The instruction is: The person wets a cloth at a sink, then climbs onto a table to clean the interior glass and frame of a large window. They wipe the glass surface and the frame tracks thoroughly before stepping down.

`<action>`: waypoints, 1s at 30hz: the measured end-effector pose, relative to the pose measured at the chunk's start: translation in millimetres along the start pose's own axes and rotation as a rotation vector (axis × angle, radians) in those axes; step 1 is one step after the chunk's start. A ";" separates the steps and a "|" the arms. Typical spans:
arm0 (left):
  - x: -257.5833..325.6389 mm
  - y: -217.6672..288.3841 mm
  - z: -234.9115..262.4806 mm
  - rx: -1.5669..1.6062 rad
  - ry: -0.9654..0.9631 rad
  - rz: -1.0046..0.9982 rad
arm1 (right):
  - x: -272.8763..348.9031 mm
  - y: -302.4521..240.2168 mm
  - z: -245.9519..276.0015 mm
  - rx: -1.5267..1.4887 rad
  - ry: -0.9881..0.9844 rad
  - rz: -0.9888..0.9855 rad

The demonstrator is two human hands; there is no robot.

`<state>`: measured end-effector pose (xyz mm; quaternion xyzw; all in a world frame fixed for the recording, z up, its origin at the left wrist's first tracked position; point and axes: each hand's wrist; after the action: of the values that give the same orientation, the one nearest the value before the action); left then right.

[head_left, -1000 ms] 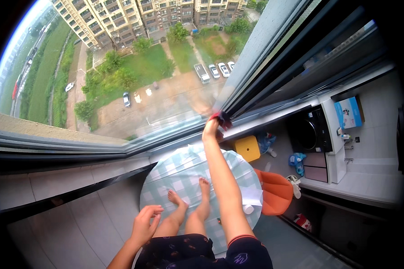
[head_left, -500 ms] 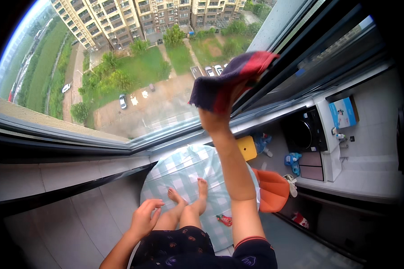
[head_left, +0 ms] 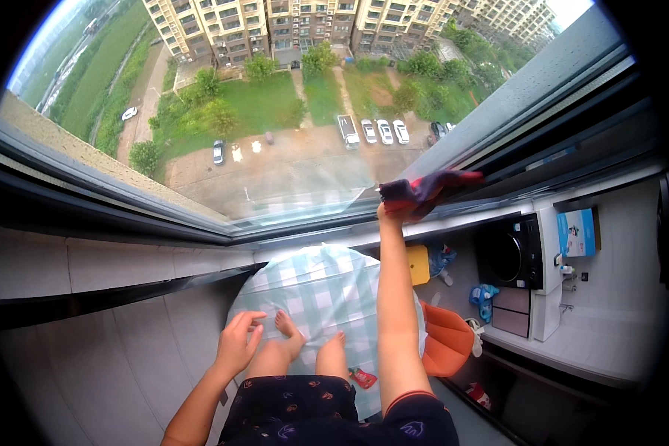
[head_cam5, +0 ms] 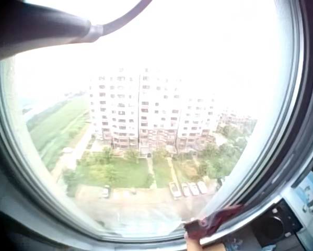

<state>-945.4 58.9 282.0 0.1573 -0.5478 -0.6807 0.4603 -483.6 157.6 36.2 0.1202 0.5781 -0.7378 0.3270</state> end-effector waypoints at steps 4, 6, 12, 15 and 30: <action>-52.5 -83.5 -12.2 -0.047 0.250 -0.015 | 61.6 64.1 -15.8 0.029 -0.248 -0.035; -83.2 -135.8 -18.9 -0.109 0.357 0.009 | 68.4 39.2 -17.4 0.222 -0.179 0.121; -162.0 -166.3 -52.0 -0.521 0.808 -0.320 | 46.8 91.1 -10.0 -0.356 -0.190 -0.272; -182.4 -212.4 -32.9 -0.626 1.163 -0.500 | 22.1 -8.3 8.8 0.575 0.123 0.443; -243.5 -254.4 38.3 -0.703 1.578 -0.837 | 79.4 64.3 3.2 0.734 -0.231 0.931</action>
<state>-960.2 270.4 -1.7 0.6061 0.2559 -0.6132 0.4371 -503.1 119.8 -56.7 0.3845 0.1332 -0.6768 0.6135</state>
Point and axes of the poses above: each hand's wrist, its own x-axis away from the middle knuckle, its own z-axis out of the back of the hand, y = z × x, and after that the axes turned 11 degrees about x, right-handed
